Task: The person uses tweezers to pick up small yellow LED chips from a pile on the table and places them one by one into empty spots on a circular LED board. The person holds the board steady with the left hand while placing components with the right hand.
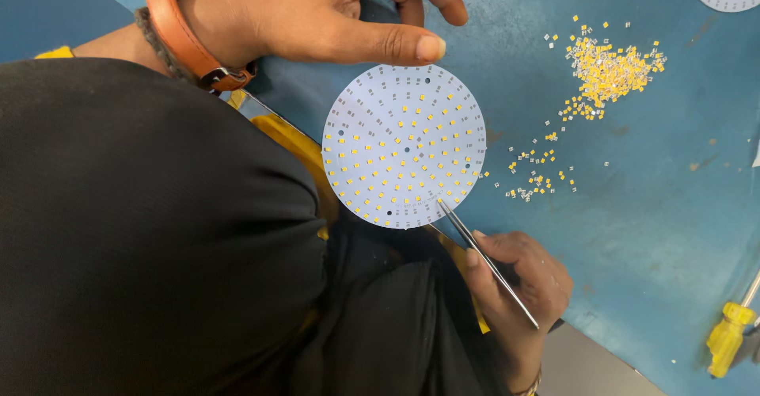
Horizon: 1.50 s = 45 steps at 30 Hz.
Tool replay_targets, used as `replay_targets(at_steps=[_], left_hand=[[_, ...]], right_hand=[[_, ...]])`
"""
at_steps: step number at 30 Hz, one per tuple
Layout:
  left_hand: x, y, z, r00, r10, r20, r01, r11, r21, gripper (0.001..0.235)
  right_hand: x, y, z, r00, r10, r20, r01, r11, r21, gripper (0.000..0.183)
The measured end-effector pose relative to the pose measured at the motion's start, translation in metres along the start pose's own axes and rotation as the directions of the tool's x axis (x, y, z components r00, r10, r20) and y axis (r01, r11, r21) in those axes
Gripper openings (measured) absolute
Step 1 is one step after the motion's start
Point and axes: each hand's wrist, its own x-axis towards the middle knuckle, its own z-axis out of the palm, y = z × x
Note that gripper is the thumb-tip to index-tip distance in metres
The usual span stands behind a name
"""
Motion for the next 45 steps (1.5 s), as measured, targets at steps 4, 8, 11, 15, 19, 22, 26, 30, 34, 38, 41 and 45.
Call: replay_targets(at_steps=[4, 8, 11, 15, 19, 22, 26, 30, 34, 38, 41, 45], left_hand=[[0.0, 0.006, -0.001, 0.988, -0.151, 0.038, 0.153, 0.986, -0.061, 0.048], [0.003, 0.007, -0.001, 0.993, -0.115, 0.035, 0.117, 0.991, -0.058, 0.047], [0.002, 0.004, -0.002, 0.993, -0.109, 0.04, 0.111, 0.993, -0.04, 0.047], [0.001, -0.001, -0.001, 0.998, -0.049, 0.027, 0.051, 0.994, -0.092, 0.047], [0.0, -0.008, 0.0, 0.999, -0.011, 0.03, 0.012, 0.999, -0.043, 0.046], [-0.001, -0.012, 0.001, 1.0, -0.01, 0.03, 0.011, 0.999, -0.034, 0.046], [-0.001, -0.012, 0.002, 1.0, 0.001, 0.029, 0.001, 0.998, -0.057, 0.047], [-0.001, -0.013, 0.002, 1.0, 0.015, 0.027, -0.015, 1.0, 0.004, 0.046], [-0.001, -0.014, 0.002, 0.999, 0.004, 0.033, -0.002, 0.999, -0.04, 0.046], [-0.002, -0.015, 0.003, 0.999, 0.021, 0.031, -0.019, 0.999, -0.048, 0.047], [0.0, -0.016, 0.003, 0.999, 0.038, 0.03, -0.037, 0.999, -0.037, 0.047], [-0.001, -0.014, 0.003, 1.0, -0.001, 0.031, 0.003, 0.999, -0.034, 0.047]], right_hand=[[0.002, -0.002, -0.002, 1.0, -0.008, 0.024, 0.009, 0.999, -0.033, 0.014], [0.0, -0.004, -0.008, 0.998, 0.06, 0.022, -0.06, 0.997, 0.044, 0.014], [-0.002, -0.001, -0.009, 0.963, 0.227, -0.146, -0.208, 0.969, 0.135, 0.012], [0.007, 0.011, -0.015, 0.868, 0.406, -0.285, -0.378, 0.913, 0.15, 0.013], [0.008, 0.017, -0.013, 0.913, 0.321, -0.253, -0.298, 0.946, 0.127, 0.014], [0.006, 0.018, -0.012, 0.925, 0.297, -0.238, -0.275, 0.954, 0.12, 0.015], [0.008, 0.018, -0.013, 0.958, 0.21, -0.196, -0.209, 0.978, 0.024, 0.016], [0.011, 0.017, -0.014, 0.978, 0.124, -0.167, -0.132, 0.991, -0.038, 0.017], [0.011, 0.015, -0.013, 0.969, 0.157, -0.192, -0.167, 0.985, -0.034, 0.017], [0.01, 0.015, -0.013, 0.961, 0.187, -0.203, -0.2, 0.979, -0.046, 0.016], [0.011, 0.016, -0.015, 0.974, 0.14, -0.176, -0.146, 0.989, -0.023, 0.016], [0.01, 0.018, -0.015, 0.975, 0.127, -0.181, -0.125, 0.992, 0.023, 0.016]])
